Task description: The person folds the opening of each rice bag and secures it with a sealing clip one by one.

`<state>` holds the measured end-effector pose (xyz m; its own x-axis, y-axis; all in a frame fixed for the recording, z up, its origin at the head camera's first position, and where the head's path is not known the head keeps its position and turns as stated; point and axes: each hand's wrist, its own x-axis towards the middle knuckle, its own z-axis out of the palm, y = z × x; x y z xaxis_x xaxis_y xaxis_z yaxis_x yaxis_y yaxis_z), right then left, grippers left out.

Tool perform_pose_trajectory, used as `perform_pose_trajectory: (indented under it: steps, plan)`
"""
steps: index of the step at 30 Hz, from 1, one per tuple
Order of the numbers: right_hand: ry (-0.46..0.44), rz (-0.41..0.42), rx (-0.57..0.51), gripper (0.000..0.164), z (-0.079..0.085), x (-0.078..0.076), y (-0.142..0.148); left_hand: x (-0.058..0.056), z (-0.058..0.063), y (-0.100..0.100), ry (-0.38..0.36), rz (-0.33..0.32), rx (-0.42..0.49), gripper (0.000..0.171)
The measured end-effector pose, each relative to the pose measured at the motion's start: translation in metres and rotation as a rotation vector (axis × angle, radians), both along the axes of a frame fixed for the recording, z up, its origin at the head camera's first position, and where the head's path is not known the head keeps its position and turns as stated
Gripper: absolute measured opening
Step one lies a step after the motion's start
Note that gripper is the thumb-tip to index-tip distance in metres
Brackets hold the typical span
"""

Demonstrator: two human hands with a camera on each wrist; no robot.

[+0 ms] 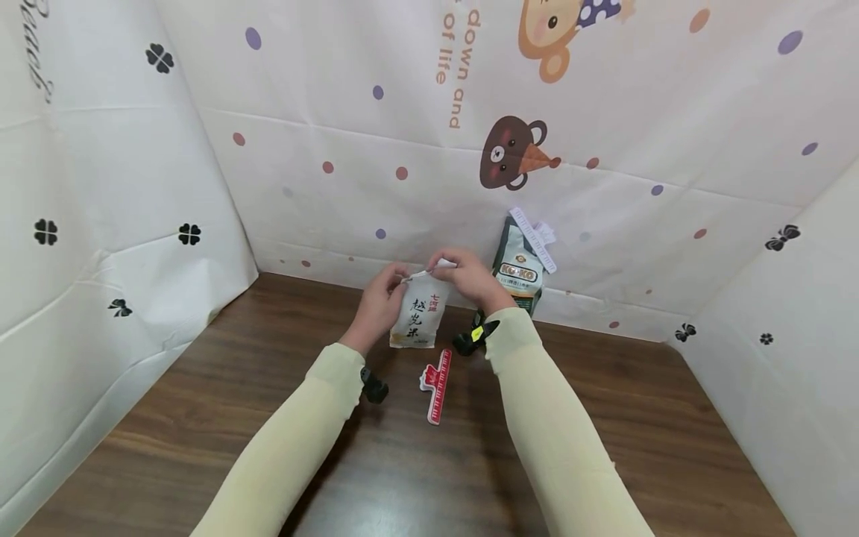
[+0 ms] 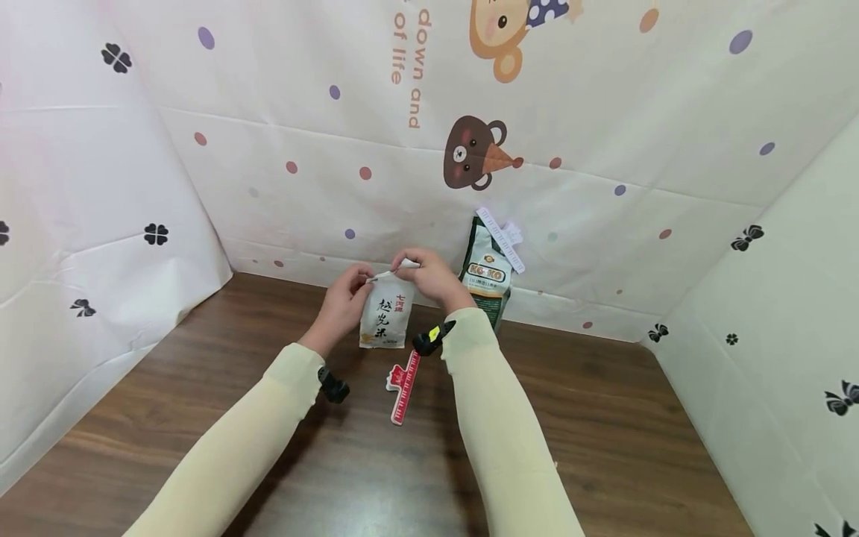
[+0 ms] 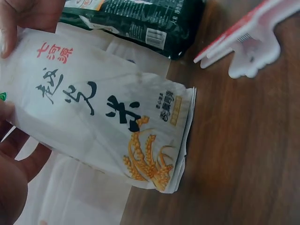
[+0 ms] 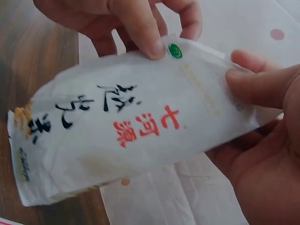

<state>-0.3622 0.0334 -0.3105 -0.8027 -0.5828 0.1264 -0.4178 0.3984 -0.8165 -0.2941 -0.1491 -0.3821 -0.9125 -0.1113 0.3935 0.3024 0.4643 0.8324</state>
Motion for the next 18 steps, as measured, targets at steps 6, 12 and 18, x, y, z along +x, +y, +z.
perform_pose_trajectory:
  steps: [6,12,18]
  plan:
    - [0.021,0.082,0.04,0.013,0.005,0.008,-0.001,0.017,0.001,-0.007,0.003,-0.002,-0.028,0.015]
    - [0.039,0.132,0.052,0.011,0.009,0.018,0.001,0.033,0.0,-0.008,-0.056,0.0,-0.03,0.016]
    - [0.003,0.166,0.054,0.013,0.011,0.024,0.003,0.047,0.0,-0.006,-0.077,-0.033,-0.002,0.015]
